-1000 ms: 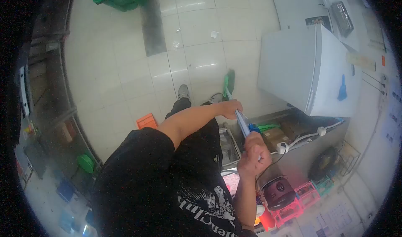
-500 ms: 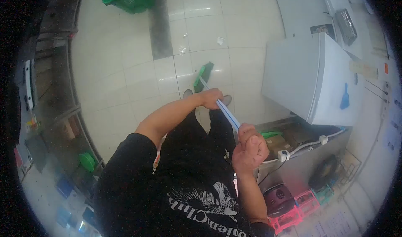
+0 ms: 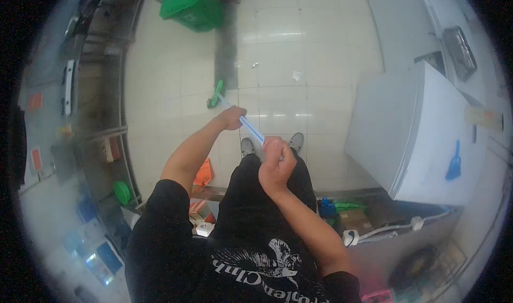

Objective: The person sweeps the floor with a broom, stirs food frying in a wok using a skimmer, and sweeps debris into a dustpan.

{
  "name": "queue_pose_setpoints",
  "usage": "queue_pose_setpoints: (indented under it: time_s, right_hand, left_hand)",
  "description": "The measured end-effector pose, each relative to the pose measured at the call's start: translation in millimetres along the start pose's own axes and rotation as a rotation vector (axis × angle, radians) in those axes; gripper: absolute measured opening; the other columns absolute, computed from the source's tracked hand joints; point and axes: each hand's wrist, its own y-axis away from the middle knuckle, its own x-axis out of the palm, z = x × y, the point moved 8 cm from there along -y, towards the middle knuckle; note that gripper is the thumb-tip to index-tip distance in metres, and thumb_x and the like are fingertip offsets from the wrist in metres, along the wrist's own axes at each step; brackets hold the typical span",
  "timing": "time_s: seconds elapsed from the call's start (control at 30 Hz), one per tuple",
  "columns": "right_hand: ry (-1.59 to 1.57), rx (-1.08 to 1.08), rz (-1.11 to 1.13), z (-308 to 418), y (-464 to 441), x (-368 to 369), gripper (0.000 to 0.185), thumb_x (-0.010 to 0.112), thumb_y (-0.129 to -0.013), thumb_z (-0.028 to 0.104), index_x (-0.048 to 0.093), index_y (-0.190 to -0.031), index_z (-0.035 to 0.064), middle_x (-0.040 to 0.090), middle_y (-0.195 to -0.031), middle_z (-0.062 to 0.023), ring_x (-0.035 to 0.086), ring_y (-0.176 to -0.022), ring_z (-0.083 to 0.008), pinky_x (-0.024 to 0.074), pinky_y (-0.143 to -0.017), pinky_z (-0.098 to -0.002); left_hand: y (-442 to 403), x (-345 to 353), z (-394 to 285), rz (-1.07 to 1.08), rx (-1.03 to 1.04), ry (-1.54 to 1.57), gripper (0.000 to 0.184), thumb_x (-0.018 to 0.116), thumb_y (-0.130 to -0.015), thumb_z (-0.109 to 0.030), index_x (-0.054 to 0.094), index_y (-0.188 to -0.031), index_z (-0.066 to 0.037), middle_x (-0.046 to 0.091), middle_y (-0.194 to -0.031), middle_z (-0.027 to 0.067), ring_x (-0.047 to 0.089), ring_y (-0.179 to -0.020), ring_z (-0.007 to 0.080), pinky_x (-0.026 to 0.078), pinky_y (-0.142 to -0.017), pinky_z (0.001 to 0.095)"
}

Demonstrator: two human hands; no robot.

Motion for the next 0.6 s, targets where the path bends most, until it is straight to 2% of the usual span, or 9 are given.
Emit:
queue_pose_setpoints:
  time_s: [0.07, 0.13, 0.23, 0.3, 0.37, 0.4, 0.43, 0.5, 0.6]
  right_hand:
    - [0.022, -0.125, 0.028, 48.7, -10.5, -12.0, 0.028, 0.046, -0.106, 0.014, 0.057, -0.089, -0.0046, 0.06, -0.082, -0.0078, 0.057, -0.077, -0.0159, 0.0474, -0.078, -0.0308]
    - [0.335, -0.416, 0.163, 140.3, -10.4, -19.3, 0.032, 0.045, -0.103, 0.011, 0.053, -0.075, 0.0008, 0.06, -0.078, -0.0102, 0.06, -0.073, -0.0214, 0.052, -0.078, -0.031]
    - [0.048, -0.396, 0.548, 236.0, -6.1, -39.3, 0.031, 0.058, -0.094, 0.017, 0.052, -0.066, 0.0046, 0.058, -0.061, -0.007, 0.064, -0.06, -0.0221, 0.057, -0.063, -0.0351]
    - [0.033, -0.412, 0.585, 259.8, -2.1, -35.9, 0.031, 0.062, -0.09, 0.019, 0.051, -0.064, 0.0059, 0.057, -0.056, -0.0053, 0.064, -0.053, -0.0212, 0.0563, -0.055, -0.0351]
    - [-0.304, -0.595, 0.738, 282.1, 11.0, -27.2, 0.028, 0.065, -0.086, 0.02, 0.052, -0.065, 0.0068, 0.055, -0.051, -0.0034, 0.056, -0.041, -0.0202, 0.0526, -0.046, -0.0326]
    - [-0.264, -0.54, 0.858, 268.3, 11.6, -21.4, 0.023, 0.07, -0.084, 0.008, 0.054, -0.067, 0.0045, 0.057, -0.061, -0.0069, 0.057, -0.051, -0.0244, 0.0526, -0.052, -0.0403]
    - [-0.074, -0.496, 0.87, 254.8, 5.1, -6.5, 0.022, 0.068, -0.082, 0.005, 0.053, -0.067, 0.0043, 0.056, -0.06, -0.0069, 0.057, -0.05, -0.0243, 0.0523, -0.052, -0.0397]
    - [0.032, -0.461, 0.816, 219.1, -2.7, 15.2, 0.02, 0.062, -0.082, 0.001, 0.051, -0.065, 0.0035, 0.053, -0.058, -0.0074, 0.056, -0.049, -0.0244, 0.0511, -0.051, -0.0387]
    - [-0.069, -0.44, 0.745, 156.7, -0.3, 20.7, 0.021, 0.056, -0.084, 0.0, 0.049, -0.065, 0.0024, 0.052, -0.057, -0.0084, 0.055, -0.049, -0.0246, 0.0496, -0.05, -0.0381]
  left_hand:
    - [10.7, -28.9, -43.5, -0.081, -0.017, 0.02, 0.025, 0.074, -0.078, -0.027, 0.066, -0.085, -0.004, 0.068, -0.09, 0.0225, 0.064, -0.092, 0.0444, 0.051, -0.084, 0.0519]
    - [24.7, -53.3, -92.9, -0.181, 0.021, 0.106, 0.026, 0.075, -0.077, -0.028, 0.065, -0.082, -0.004, 0.068, -0.089, 0.0217, 0.064, -0.09, 0.0441, 0.05, -0.083, 0.0518]
    - [53.3, -81.3, -196.5, -0.388, 0.178, 0.341, 0.026, 0.073, -0.079, -0.028, 0.064, -0.076, -0.004, 0.067, -0.083, 0.0208, 0.063, -0.085, 0.0442, 0.049, -0.079, 0.0513]
    - [52.3, -69.2, -250.0, -0.234, 0.215, 0.469, 0.024, 0.073, -0.078, -0.025, 0.062, -0.072, -0.004, 0.064, -0.077, 0.0193, 0.062, -0.081, 0.043, 0.048, -0.079, 0.0499]
    - [48.3, -44.0, -272.8, -0.221, 0.237, 0.533, 0.022, 0.073, -0.075, -0.023, 0.062, -0.072, -0.005, 0.064, -0.076, 0.0189, 0.062, -0.081, 0.043, 0.049, -0.077, 0.0486]
    - [46.8, -34.8, -280.2, -0.207, 0.28, 0.557, 0.02, 0.073, -0.073, -0.022, 0.061, -0.071, -0.005, 0.063, -0.076, 0.0185, 0.062, -0.081, 0.0429, 0.05, -0.074, 0.0474]
    - [44.0, -12.1, -274.8, -0.219, 0.273, 0.572, 0.02, 0.073, -0.073, -0.022, 0.061, -0.071, -0.005, 0.063, -0.076, 0.0185, 0.062, -0.081, 0.0429, 0.05, -0.074, 0.0474]
    - [46.4, 26.4, -238.0, -0.625, 0.281, 0.696, 0.016, 0.072, -0.074, -0.02, 0.063, -0.074, -0.007, 0.066, -0.083, 0.0162, 0.063, -0.085, 0.0398, 0.05, -0.075, 0.0462]
    - [45.9, 71.2, -179.1, -0.395, 0.119, 0.6, 0.019, 0.075, -0.075, -0.021, 0.063, -0.08, -0.007, 0.066, -0.085, 0.0142, 0.063, -0.084, 0.038, 0.051, -0.073, 0.0469]
